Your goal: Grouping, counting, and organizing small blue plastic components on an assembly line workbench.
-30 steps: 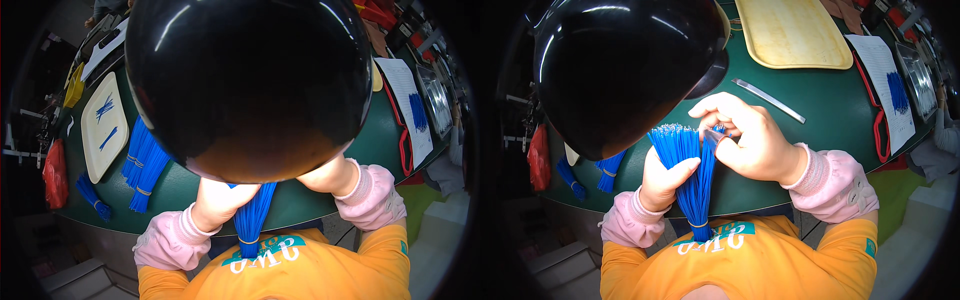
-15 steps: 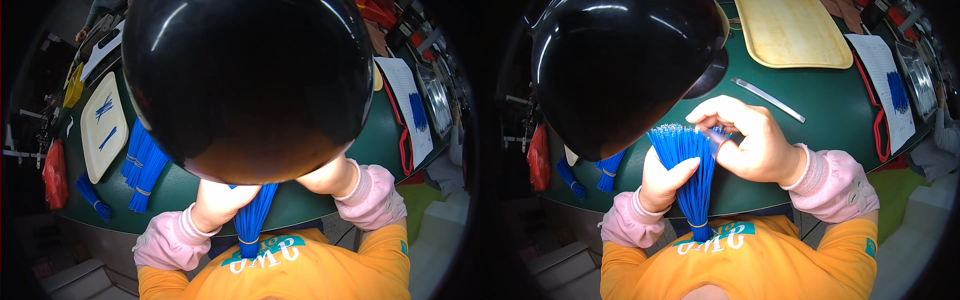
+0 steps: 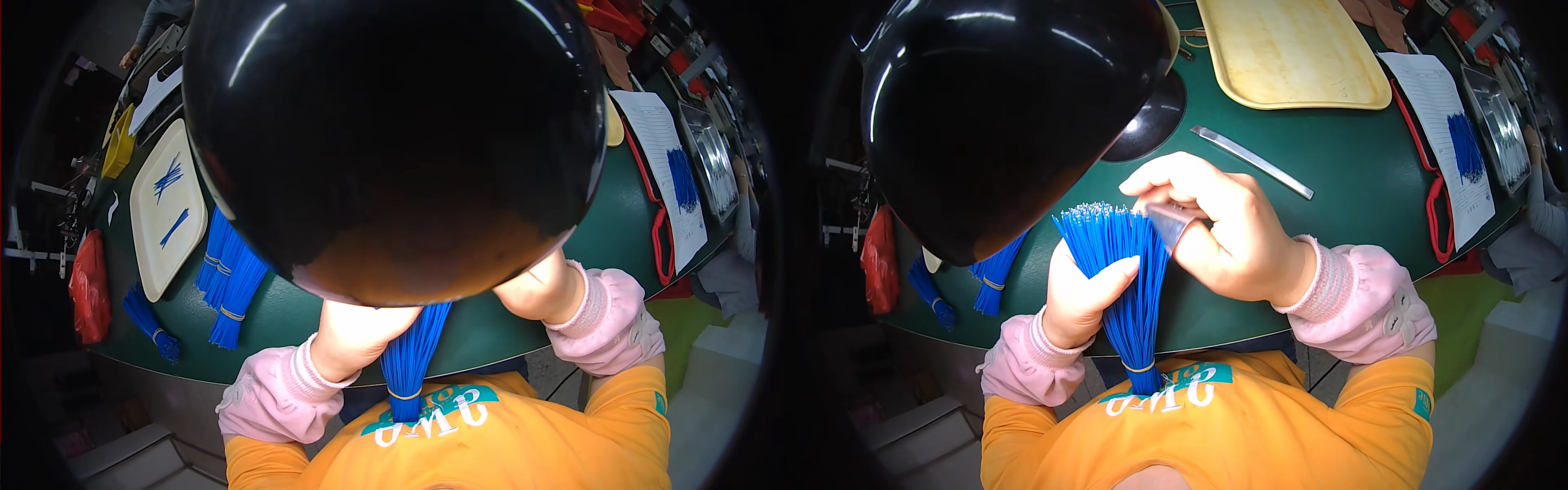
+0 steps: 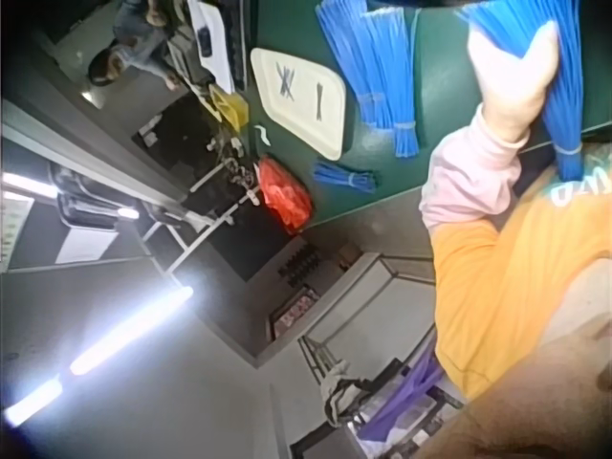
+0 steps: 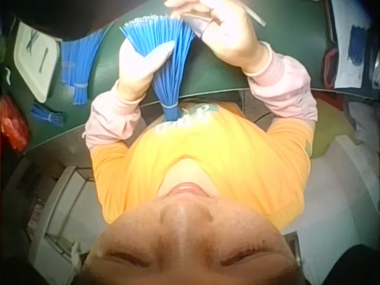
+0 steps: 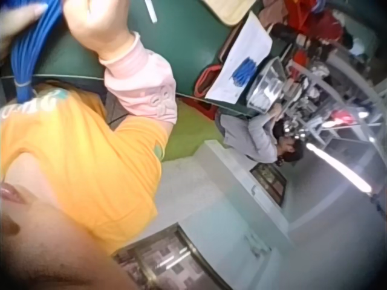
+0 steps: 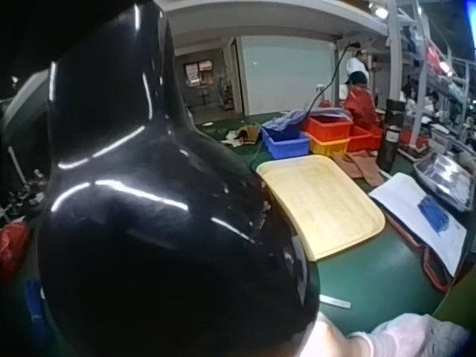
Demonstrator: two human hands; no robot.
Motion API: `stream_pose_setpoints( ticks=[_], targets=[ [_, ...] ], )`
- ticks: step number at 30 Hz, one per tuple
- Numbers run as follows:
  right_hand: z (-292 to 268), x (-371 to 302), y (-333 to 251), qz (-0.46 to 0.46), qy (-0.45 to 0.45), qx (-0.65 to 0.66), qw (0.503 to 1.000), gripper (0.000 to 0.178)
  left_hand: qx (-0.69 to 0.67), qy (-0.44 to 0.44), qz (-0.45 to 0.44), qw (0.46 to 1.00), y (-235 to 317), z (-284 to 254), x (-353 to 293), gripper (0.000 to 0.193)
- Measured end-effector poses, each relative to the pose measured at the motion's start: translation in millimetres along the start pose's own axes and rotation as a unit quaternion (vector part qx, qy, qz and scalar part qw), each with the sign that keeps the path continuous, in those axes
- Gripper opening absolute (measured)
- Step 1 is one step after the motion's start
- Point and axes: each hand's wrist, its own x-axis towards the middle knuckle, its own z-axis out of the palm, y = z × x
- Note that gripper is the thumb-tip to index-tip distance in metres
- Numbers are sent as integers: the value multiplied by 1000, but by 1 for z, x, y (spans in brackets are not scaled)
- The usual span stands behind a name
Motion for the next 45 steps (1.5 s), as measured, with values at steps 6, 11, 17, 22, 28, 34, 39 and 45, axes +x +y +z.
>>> stream_pose_setpoints(
  ticks=[6,11,17,22,28,34,39,45],
  targets=[
    [5,-3,3,26,-5,37,999,31,-14,5,-13,1000,0,1,-1,24],
    [-1,-4,2,-66,-18,-91,993,32,-5,-1,-21,1000,-1,-1,-2,25],
    [6,-2,1,27,12,26,999,32,-2,4,-1,1000,-2,1,-1,25],
    [4,-1,-3,42,-1,6,999,34,1,1,-7,1000,-3,-1,-2,25],
    [7,-3,3,26,3,2,1000,34,11,2,-3,1000,-2,1,-2,25],
    [7,-4,-2,67,15,38,997,34,52,-10,29,998,1,3,-2,26],
    [6,-3,-1,65,18,58,996,35,-4,15,0,1000,0,4,-2,25],
    [10,-4,2,74,11,42,996,35,36,8,7,999,0,3,-2,25]
  ],
)
